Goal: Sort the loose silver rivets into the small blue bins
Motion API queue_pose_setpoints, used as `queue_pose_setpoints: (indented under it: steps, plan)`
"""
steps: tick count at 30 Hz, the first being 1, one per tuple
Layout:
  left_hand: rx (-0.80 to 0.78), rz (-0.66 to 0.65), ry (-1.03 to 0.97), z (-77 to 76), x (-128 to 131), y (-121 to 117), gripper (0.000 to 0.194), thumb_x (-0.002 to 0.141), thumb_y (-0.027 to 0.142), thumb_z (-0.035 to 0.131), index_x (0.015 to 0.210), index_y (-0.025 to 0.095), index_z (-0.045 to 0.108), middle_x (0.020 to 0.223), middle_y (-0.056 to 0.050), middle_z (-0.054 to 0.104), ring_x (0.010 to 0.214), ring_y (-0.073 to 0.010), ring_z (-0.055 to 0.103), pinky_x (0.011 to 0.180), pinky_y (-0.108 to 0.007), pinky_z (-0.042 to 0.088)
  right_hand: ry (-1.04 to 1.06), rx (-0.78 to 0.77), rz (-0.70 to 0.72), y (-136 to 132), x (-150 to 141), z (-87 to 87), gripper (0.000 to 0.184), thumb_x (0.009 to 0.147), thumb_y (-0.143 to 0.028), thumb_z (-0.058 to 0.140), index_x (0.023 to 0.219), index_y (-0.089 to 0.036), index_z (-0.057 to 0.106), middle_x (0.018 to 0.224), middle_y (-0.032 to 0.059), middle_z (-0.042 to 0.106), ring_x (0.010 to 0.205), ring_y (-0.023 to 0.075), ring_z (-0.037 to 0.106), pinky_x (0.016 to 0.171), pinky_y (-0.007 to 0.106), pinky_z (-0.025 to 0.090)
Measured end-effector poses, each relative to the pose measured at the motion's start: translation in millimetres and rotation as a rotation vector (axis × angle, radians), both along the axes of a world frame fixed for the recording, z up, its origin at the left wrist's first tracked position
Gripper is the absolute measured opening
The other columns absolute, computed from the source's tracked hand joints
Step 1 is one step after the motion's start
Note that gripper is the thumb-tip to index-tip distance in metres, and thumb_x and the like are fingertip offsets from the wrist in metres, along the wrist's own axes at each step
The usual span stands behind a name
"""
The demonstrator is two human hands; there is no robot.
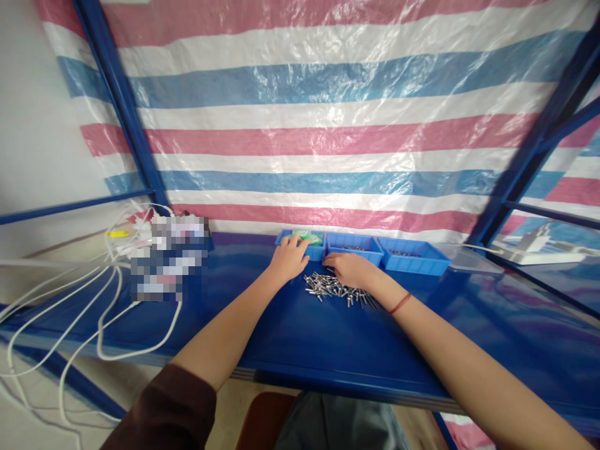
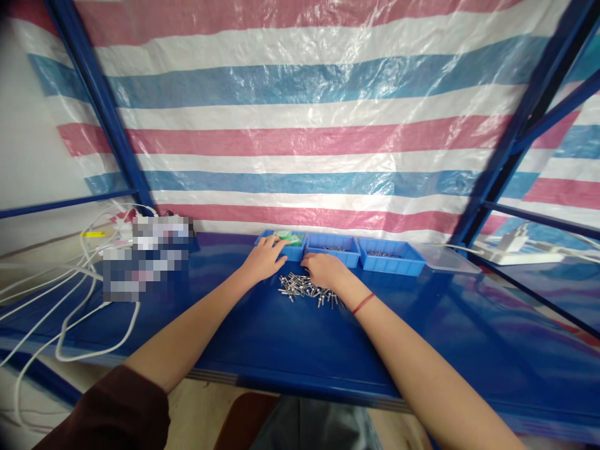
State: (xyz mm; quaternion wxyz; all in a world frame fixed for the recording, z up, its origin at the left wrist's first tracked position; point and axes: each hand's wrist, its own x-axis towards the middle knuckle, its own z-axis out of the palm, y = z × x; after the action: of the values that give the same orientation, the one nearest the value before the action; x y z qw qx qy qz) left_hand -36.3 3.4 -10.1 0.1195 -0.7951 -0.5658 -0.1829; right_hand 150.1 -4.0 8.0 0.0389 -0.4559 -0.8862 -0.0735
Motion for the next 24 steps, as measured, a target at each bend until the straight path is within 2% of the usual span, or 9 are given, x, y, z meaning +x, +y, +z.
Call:
queue_pose_setpoints:
  steps: [5, 11, 16, 20, 22, 24]
  plan:
    - [0.017, -0.011, 0.023, -1.4, -1, 2, 0.043, 0.085, 0.031, 0.047, 0.128, 0.027, 0.045, 0.123, -0.009, 0.046, 0.111, -0.0274, 0.043, 0.09, -0.04, 0.041, -0.033, -0.071, 0.0, 1, -3, -2.0, 0.038, 0.076, -0.008, 0.046, 0.103, -0.019, 0.07, 0.1, 0.01, 0.07, 0.099, 0.0215, 0.063, 0.087, 0.027, 0.045]
    - [0.004, -0.019, 0.023, -1.3, -1, 1, 0.045, 0.085, 0.033, 0.047, 0.129, 0.027, 0.044, 0.124, -0.01, 0.045, 0.113, -0.0288, 0.041, 0.089, -0.041, 0.041, -0.009, -0.01, -0.028, -2, -2, -2.6, 0.037, 0.079, -0.009, 0.043, 0.105, -0.016, 0.068, 0.106, 0.0135, 0.068, 0.101, 0.023, 0.062, 0.087, 0.029, 0.044]
    - [-0.011, -0.014, 0.023, -2.4, -1, 3, 0.046, 0.084, 0.035, 0.048, 0.129, 0.029, 0.043, 0.126, -0.009, 0.044, 0.115, -0.0279, 0.04, 0.092, -0.041, 0.039, -0.007, -0.003, -0.123, -7, -8, -2.1, 0.032, 0.083, -0.015, 0.041, 0.097, -0.015, 0.069, 0.096, 0.014, 0.069, 0.092, 0.0232, 0.063, 0.079, 0.03, 0.045]
    - [0.004, -0.026, 0.02, -3.7, -2, 5, 0.046, 0.084, 0.034, 0.048, 0.129, 0.027, 0.043, 0.126, -0.009, 0.044, 0.115, -0.0281, 0.04, 0.093, -0.042, 0.039, 0.032, 0.144, -0.157, -6, -6, 3.0, 0.03, 0.087, -0.024, 0.04, 0.1, -0.015, 0.065, 0.101, 0.0151, 0.065, 0.097, 0.0262, 0.059, 0.082, 0.034, 0.043]
    - [0.014, -0.029, 0.021, -4.0, -1, 5, 0.047, 0.084, 0.034, 0.049, 0.129, 0.027, 0.043, 0.126, -0.009, 0.045, 0.115, -0.0282, 0.04, 0.093, -0.042, 0.039, 0.072, 0.283, -0.178, -2, 0, 5.6, 0.031, 0.088, -0.025, 0.039, 0.104, -0.013, 0.063, 0.109, 0.017, 0.062, 0.105, 0.0286, 0.053, 0.088, 0.036, 0.04]
    - [0.015, -0.026, 0.024, -4.0, -1, 5, 0.047, 0.084, 0.034, 0.049, 0.129, 0.028, 0.043, 0.125, -0.009, 0.045, 0.114, -0.0281, 0.041, 0.093, -0.041, 0.039, 0.096, 0.333, -0.214, 5, 7, 5.8, 0.032, 0.088, -0.023, 0.039, 0.109, -0.011, 0.06, 0.112, 0.0179, 0.06, 0.108, 0.0292, 0.051, 0.089, 0.036, 0.039]
